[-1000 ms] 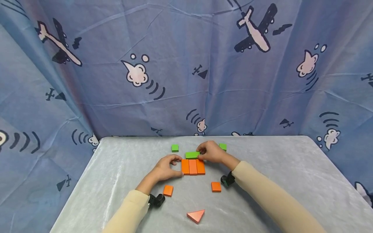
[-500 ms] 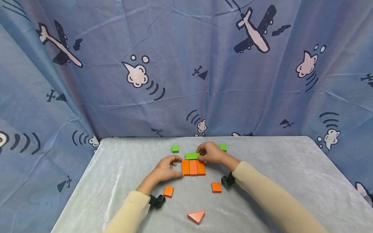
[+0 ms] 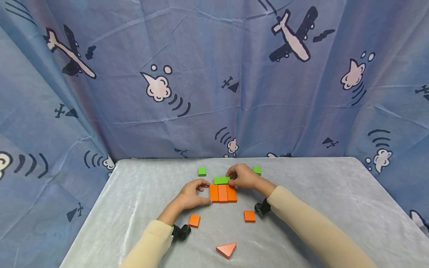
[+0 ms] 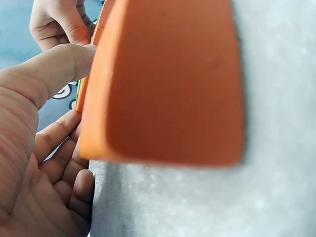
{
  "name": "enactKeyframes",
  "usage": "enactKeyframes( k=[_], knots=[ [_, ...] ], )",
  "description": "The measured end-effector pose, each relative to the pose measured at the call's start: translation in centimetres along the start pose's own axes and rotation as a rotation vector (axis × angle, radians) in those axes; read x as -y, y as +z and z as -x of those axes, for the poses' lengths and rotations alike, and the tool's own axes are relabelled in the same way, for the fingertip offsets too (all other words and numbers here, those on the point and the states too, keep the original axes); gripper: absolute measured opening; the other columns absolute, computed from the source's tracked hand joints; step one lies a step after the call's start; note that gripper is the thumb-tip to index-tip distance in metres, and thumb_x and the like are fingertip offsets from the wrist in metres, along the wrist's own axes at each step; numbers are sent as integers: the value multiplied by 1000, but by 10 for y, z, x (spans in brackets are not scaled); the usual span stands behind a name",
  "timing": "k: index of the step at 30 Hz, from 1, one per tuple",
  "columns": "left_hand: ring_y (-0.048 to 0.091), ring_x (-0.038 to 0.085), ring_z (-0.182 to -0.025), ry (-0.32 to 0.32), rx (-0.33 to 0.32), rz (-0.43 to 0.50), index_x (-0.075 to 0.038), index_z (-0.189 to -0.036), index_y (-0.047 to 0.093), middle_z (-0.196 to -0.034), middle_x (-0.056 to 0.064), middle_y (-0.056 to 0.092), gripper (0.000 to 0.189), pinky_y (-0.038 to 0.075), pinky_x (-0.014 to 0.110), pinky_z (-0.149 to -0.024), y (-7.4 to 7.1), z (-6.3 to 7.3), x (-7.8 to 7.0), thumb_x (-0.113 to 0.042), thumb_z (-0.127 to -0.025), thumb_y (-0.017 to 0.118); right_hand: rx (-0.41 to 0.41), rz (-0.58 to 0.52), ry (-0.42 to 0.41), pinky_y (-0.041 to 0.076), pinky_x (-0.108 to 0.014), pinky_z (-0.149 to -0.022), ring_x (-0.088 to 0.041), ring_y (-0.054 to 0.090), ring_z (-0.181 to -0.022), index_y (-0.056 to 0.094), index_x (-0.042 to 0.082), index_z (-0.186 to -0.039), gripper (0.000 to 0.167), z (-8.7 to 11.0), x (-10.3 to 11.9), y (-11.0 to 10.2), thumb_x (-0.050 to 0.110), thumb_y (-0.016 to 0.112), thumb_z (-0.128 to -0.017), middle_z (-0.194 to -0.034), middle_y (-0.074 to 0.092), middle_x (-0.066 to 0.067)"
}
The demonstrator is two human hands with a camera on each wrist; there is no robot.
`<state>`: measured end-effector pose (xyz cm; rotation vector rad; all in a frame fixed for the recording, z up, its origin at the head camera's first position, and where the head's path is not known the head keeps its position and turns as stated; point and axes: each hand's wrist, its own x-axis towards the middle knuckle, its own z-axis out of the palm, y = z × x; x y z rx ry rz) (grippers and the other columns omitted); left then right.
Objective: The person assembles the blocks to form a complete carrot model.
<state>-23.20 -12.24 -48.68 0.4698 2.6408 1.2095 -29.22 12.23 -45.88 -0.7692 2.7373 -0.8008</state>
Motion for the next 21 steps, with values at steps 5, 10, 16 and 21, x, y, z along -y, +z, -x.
enactKeyframes(
  k=[5, 10, 16, 21],
  knots=[
    [55, 13, -98, 6, -7, -2, -19, -120, 62, -115, -3, 63, 53, 46, 33, -86, 1, -1, 1, -31, -72, 83, 7, 6, 14, 53, -28, -75, -10, 59, -78, 73, 6, -97, 20, -1, 0, 1, 14, 77, -79, -87, 69, -1],
    [55, 12, -98, 9, -13, 1, -19, -119, 62, -115, -3, 63, 53, 46, 32, -86, 1, -1, 1, -30, -72, 83, 15, -3, 29, 53, -29, -76, -10, 59, -79, 73, 7, -97, 19, -2, -1, 1, 14, 77, -79, -87, 69, -1],
    [55, 13, -98, 15, -15, 9, -18, -119, 62, -115, -3, 64, 53, 46, 33, -86, 1, -1, 1, -29, -71, 84, 11, -25, 36, 54, -30, -79, -10, 62, -82, 73, 8, -96, 16, -1, 0, 0, 13, 75, -81, -90, 71, -1],
    [55, 13, -98, 17, -12, 7, -18, -119, 62, -115, -2, 64, 53, 46, 32, -85, 1, -1, 2, -29, -71, 84, 18, -39, 46, 54, -32, -81, -12, 63, -84, 72, 9, -96, 13, -1, 2, 0, 11, 73, -83, -93, 71, -1]
  ],
)
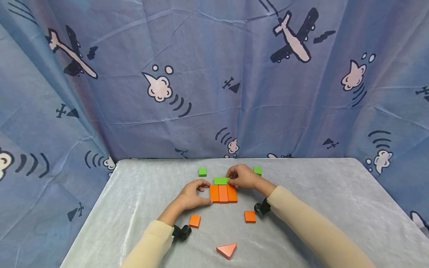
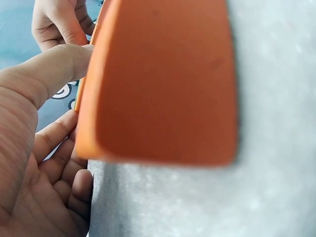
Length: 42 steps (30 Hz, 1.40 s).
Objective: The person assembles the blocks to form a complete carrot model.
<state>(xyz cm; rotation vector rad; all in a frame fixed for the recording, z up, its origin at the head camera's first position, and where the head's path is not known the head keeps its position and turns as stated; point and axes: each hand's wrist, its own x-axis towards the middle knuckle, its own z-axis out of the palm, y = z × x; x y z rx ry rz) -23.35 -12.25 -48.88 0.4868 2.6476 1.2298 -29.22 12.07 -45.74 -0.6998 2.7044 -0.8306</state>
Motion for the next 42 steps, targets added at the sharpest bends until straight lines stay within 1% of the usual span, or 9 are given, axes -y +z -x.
enactKeyframes(
  k=[6, 10, 17, 21, 27, 35, 39, 42],
  knots=[
    [56, 13, -99, -2, 5, 2, -18, -119, 62, -116, -2, 63, 54, 46, 33, -86, 0, 0, -3, -30, -71, 84, 8, -13, 27, 54, -30, -80, -12, 60, -83, 71, 11, -96, 12, 0, 1, -1, 11, 72, -84, -91, 69, 0],
    [56, 14, -99, -5, 6, 14, -18, -120, 62, -116, -2, 63, 54, 46, 34, -87, -1, 0, -6, -29, -72, 83, 13, -8, 27, 53, -29, -76, -13, 59, -81, 71, 11, -96, 12, 0, 1, -3, 12, 73, -84, -89, 69, 0],
    [56, 15, -101, -8, 7, 11, -19, -120, 62, -117, -2, 64, 54, 46, 35, -88, -2, -1, -7, -30, -71, 84, 5, -1, 25, 53, -30, -79, -12, 59, -83, 71, 12, -97, 14, -1, -1, -5, 13, 73, -83, -91, 69, 0],
    [56, 14, -101, -8, 8, 6, -19, -120, 62, -117, -2, 64, 54, 46, 34, -88, -2, -1, -6, -30, -71, 84, -7, 28, 15, 53, -31, -78, -13, 58, -82, 70, 14, -101, 17, 1, -1, -6, 18, 73, -84, -93, 68, 0],
    [56, 14, -100, -10, 3, 1, -19, -119, 63, -116, -2, 64, 54, 46, 34, -87, -2, -1, -6, -29, -71, 84, -58, 94, -7, 52, -35, -81, -16, 61, -89, 70, 15, -106, 25, 7, 0, -10, 27, 70, -84, -100, 69, -1],
    [55, 15, -99, -11, 5, -4, -18, -120, 63, -116, -1, 64, 54, 46, 34, -87, -2, 1, -6, -28, -71, 84, -131, 119, -13, 52, -41, -83, -23, 63, -94, 70, 12, -109, 27, 21, -4, -22, 26, 67, -86, -106, 69, -4],
    [55, 13, -99, -15, 3, -8, -19, -120, 62, -116, -2, 63, 54, 46, 34, -88, -1, 2, -4, -29, -72, 83, -162, 118, -1, 51, -44, -85, -27, 63, -97, 70, 11, -111, 30, 27, -10, -28, 26, 66, -86, -111, 68, -7],
    [55, 13, -99, -12, 2, -12, -19, -120, 62, -116, -3, 63, 53, 46, 34, -87, 0, 2, -4, -29, -72, 83, -197, 131, 26, 52, -44, -84, -27, 63, -96, 70, 11, -111, 31, 30, -17, -31, 28, 66, -85, -111, 68, -7]
  ],
)
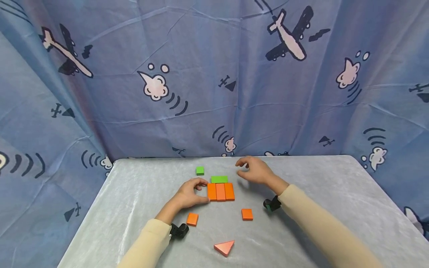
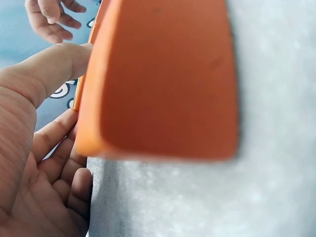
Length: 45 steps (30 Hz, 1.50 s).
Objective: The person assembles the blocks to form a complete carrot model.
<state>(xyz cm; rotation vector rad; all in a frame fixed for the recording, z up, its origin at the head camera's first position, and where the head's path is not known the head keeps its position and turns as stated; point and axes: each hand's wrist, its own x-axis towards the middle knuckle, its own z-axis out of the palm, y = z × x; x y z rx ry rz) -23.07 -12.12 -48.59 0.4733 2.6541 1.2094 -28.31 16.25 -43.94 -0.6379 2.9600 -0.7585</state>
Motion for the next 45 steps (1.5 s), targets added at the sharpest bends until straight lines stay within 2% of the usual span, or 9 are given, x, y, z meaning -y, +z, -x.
enactKeyframes(
  k=[9, 20, 29, 37, 41, 45],
  knots=[
    [55, 13, -99, -2, 2, 2, -19, -120, 62, -116, -3, 63, 53, 46, 34, -87, -1, 0, -1, -29, -72, 83, -81, 92, 72, 51, -46, -79, -29, 62, -95, 70, 11, -110, 35, 2, -24, -9, 32, 67, -82, -112, 66, -12],
    [55, 14, -99, 2, 2, 3, -18, -120, 63, -117, -2, 64, 54, 46, 34, -87, -2, -1, -2, -28, -71, 84, -50, 210, 95, 51, -49, -81, -32, 60, -98, 67, 4, -114, 44, 5, -48, -11, 30, 70, -79, -111, 64, -18],
    [55, 14, -99, 7, 3, 21, -18, -120, 63, -117, -1, 64, 54, 46, 34, -86, 0, 0, 0, -28, -71, 83, -7, 183, 142, 52, -47, -80, -30, 62, -99, 68, 3, -114, 42, 5, -55, -6, 26, 74, -79, -111, 66, -16],
    [55, 13, -98, 13, 2, 8, -17, -119, 63, -116, -1, 64, 53, 46, 33, -86, 0, 0, -1, -28, -71, 83, 9, 135, 172, 53, -41, -72, -23, 62, -86, 70, 3, -109, 37, 0, -56, -5, 20, 75, -78, -104, 69, -13],
    [55, 14, -98, 13, 6, -13, -15, -119, 62, -115, 0, 64, 54, 46, 33, -85, -2, 1, -3, -27, -71, 83, 17, 115, 173, 52, -36, -68, -19, 61, -79, 71, 4, -109, 36, -1, -51, -7, 20, 76, -77, -104, 69, -12],
    [56, 15, -98, 4, 19, -34, -15, -119, 62, -115, 0, 64, 54, 46, 33, -85, -3, 1, -7, -26, -71, 83, 13, 93, 142, 53, -38, -72, -20, 62, -82, 72, 6, -108, 34, -4, -43, -7, 21, 76, -77, -104, 69, -11]
  ],
)
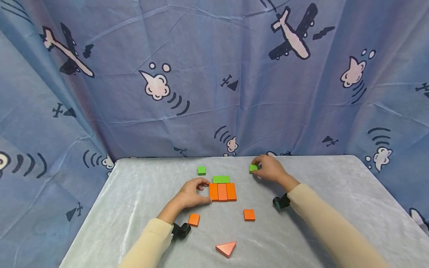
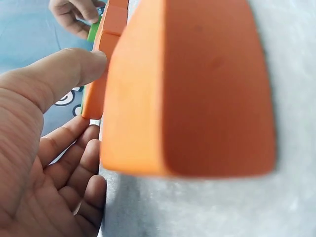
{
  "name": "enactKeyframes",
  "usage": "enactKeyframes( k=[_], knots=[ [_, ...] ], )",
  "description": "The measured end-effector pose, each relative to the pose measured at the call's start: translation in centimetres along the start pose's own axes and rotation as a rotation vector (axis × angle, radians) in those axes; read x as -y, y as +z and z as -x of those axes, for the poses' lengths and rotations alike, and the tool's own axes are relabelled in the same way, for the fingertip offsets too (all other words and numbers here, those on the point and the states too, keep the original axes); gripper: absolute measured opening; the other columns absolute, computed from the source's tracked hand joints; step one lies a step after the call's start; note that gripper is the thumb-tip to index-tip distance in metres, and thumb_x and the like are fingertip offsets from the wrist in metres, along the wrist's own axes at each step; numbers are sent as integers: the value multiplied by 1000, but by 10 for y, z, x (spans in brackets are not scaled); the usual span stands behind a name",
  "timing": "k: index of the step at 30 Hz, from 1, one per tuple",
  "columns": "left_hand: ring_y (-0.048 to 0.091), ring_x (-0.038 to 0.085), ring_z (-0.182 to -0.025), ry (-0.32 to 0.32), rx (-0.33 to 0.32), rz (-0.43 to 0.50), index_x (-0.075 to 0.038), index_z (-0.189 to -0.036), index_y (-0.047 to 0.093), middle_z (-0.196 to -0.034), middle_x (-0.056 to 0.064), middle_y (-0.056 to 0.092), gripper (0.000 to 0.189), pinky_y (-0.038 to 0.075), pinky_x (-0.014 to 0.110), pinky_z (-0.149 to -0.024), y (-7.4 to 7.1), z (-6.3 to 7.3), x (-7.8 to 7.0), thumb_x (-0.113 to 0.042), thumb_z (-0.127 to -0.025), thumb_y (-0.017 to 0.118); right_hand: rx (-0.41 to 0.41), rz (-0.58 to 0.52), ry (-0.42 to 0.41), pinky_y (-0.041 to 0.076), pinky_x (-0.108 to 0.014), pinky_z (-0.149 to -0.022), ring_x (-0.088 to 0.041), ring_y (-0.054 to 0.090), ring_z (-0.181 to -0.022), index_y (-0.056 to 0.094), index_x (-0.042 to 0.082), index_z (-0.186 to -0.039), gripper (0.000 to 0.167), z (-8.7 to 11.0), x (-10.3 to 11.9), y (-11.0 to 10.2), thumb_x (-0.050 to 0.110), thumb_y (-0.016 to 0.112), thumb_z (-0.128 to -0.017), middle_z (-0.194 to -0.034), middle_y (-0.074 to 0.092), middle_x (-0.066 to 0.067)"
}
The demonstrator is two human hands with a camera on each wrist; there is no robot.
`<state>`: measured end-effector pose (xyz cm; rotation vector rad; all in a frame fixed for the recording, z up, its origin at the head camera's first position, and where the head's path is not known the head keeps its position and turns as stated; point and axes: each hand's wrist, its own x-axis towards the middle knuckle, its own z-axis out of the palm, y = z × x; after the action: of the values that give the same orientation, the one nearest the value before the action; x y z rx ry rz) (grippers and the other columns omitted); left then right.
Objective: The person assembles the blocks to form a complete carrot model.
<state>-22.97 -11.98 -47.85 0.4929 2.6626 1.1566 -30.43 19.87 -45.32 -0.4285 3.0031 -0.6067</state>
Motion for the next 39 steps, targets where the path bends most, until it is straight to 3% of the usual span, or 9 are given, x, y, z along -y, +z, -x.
enactKeyframes(
  k=[5, 12, 22, 39],
  knots=[
    [55, 14, -98, -16, 9, -9, -17, -119, 62, -116, -1, 63, 53, 46, 33, -86, 0, -2, 0, -26, -71, 83, -9, -25, -39, 51, -43, -81, -24, 61, -94, 71, 9, -109, 33, -3, 14, 1, 20, 75, -79, -107, 67, -10],
    [55, 13, -97, -11, 10, -18, -16, -118, 63, -114, -1, 64, 52, 46, 32, -84, -1, -4, 0, -26, -71, 83, -13, -52, -110, 52, -42, -84, -26, 62, -97, 70, 9, -110, 33, -7, 34, 4, 18, 74, -79, -109, 67, -9],
    [55, 15, -98, -22, 17, 0, -15, -118, 62, -115, 0, 64, 52, 46, 33, -85, -1, -2, -1, -25, -71, 83, 65, -65, -178, 52, -40, -87, -25, 61, -100, 71, 10, -110, 31, -14, 49, 15, 17, 75, -80, -109, 66, -6],
    [56, 16, -99, -22, 11, 5, -14, -118, 63, -115, 1, 64, 53, 47, 32, -85, -2, -1, -1, -24, -71, 83, 81, -42, -192, 52, -40, -87, -24, 62, -99, 70, 8, -110, 31, -19, 61, 25, 10, 73, -79, -108, 67, -6]
  ],
)
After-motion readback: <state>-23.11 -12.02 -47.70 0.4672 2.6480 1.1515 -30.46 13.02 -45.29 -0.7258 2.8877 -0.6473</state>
